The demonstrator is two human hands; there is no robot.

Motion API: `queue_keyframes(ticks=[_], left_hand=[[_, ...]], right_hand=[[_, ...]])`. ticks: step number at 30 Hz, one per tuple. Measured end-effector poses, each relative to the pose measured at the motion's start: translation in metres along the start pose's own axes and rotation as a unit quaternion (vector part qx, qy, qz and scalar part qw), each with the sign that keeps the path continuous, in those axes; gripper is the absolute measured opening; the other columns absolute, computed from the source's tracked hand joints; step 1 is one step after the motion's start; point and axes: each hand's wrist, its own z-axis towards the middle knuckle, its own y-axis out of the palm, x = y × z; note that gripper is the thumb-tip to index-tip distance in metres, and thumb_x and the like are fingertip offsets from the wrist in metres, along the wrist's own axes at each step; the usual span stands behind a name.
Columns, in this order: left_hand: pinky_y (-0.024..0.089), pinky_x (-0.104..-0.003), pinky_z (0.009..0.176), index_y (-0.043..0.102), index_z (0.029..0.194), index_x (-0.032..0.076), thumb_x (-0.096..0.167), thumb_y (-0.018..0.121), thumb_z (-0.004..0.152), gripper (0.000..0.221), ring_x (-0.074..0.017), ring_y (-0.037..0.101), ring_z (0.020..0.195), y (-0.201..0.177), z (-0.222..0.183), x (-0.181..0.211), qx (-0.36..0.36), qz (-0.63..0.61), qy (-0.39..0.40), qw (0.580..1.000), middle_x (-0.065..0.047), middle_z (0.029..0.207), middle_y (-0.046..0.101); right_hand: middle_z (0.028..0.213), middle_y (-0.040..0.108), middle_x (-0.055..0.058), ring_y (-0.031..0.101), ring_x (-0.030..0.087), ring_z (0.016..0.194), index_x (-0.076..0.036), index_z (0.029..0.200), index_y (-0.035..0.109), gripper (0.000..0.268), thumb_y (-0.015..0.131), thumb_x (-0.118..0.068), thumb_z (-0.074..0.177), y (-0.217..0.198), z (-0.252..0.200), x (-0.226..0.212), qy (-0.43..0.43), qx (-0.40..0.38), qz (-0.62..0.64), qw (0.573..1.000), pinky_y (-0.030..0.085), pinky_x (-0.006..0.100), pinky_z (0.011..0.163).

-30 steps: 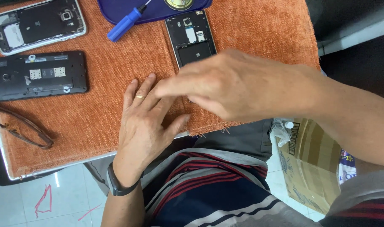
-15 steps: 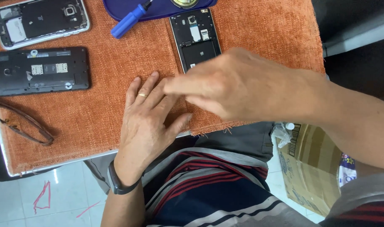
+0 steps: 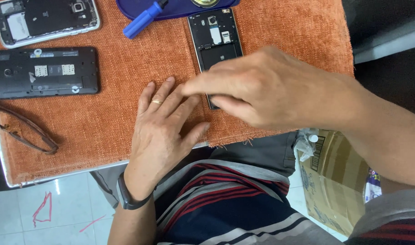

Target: Disassembling or reassembling a mobile phone using a precision screwdriver on a repair bench.

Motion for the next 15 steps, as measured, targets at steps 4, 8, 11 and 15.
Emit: queue_keyframes(ticks=[4,8,11,15], left_hand=[[0.032,-0.061,0.118,0.067,0.131,0.001,0.031,0.08,0.092,0.051,-0.0434,0.055,0.135,0.0,-0.001,0.001,-0.001,-0.006,-0.006,1.0,-0.016,0.14,0.064],[0.032,-0.06,0.119,0.067,0.134,0.003,0.034,0.076,0.096,0.05,-0.0427,0.054,0.137,0.0,0.0,0.002,-0.003,-0.004,-0.006,1.0,-0.018,0.139,0.064],[0.031,-0.06,0.119,0.068,0.132,0.003,0.032,0.078,0.094,0.048,-0.0428,0.053,0.138,0.0,0.0,0.001,-0.002,-0.005,-0.007,1.0,-0.016,0.137,0.065],[0.031,-0.06,0.118,0.068,0.127,0.0,0.032,0.077,0.094,0.046,-0.0441,0.052,0.138,-0.001,0.0,0.002,-0.006,-0.01,-0.009,1.0,-0.017,0.14,0.063]], right_hand=[[0.096,0.06,0.006,0.059,0.021,0.067,-0.005,0.138,0.058,0.042,0.056,0.008,0.098,-0.002,0.002,-0.007,0.001,-0.038,0.053,0.998,0.048,0.033,0.042],[0.08,0.067,0.003,0.063,0.022,0.063,-0.006,0.118,0.069,0.018,0.076,-0.006,0.101,0.008,-0.005,0.003,-0.012,0.044,-0.063,0.997,0.05,0.038,0.049],[0.106,0.071,0.009,0.07,0.026,0.084,-0.005,0.133,0.062,0.034,0.067,0.0,0.099,0.001,-0.002,-0.002,-0.01,0.032,-0.01,0.999,0.052,0.04,0.057],[0.101,0.072,0.01,0.067,0.026,0.073,-0.002,0.137,0.062,0.039,0.068,0.003,0.099,0.003,-0.005,-0.004,-0.029,0.017,-0.004,0.999,0.053,0.039,0.049]])
